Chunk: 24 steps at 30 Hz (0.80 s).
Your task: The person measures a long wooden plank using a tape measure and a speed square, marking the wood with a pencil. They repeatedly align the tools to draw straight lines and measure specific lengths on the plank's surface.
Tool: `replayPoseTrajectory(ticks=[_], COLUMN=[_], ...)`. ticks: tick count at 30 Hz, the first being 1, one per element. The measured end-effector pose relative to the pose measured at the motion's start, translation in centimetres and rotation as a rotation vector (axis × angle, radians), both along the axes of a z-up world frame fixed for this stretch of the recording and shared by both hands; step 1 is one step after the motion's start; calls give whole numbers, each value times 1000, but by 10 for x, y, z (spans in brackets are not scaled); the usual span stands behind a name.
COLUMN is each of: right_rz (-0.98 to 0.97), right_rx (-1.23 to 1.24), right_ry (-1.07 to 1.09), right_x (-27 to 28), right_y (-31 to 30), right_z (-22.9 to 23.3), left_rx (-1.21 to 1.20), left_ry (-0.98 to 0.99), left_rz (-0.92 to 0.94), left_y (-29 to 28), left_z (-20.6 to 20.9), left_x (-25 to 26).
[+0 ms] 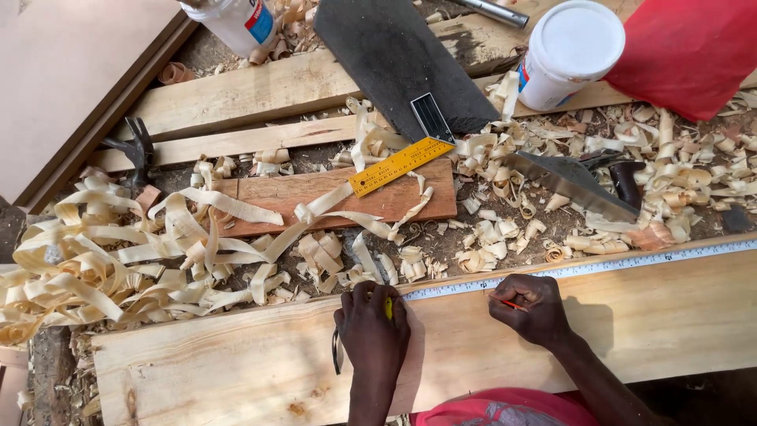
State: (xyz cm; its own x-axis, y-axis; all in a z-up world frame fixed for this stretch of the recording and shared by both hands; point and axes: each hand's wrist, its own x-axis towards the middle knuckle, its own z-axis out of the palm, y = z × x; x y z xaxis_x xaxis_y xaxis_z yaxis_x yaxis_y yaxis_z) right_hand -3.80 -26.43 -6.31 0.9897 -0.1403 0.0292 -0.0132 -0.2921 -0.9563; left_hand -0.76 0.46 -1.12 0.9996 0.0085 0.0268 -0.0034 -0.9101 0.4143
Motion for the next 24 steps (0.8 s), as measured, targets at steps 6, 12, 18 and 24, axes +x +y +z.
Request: replayPoseTrajectory(ticks=[6,12,18,24], right_rz=[-489,-940,-1233,-1105], right_rx=[162,-542,775,871], right_ry=[-80,-591,-221,-133], right_x=[-20,-40,-81,-61], right_y=[-20,-90,-271,-282], right_z=[28,40,-68,-51], left_rx=[3,91,68,-48], left_ry=[138,295,411,401], left_rz=[-218,-407,-545,-556], left_y=[-22,-91,-139,-136], left_z=[10,2,22,22], left_x=[0,-6,7,17])
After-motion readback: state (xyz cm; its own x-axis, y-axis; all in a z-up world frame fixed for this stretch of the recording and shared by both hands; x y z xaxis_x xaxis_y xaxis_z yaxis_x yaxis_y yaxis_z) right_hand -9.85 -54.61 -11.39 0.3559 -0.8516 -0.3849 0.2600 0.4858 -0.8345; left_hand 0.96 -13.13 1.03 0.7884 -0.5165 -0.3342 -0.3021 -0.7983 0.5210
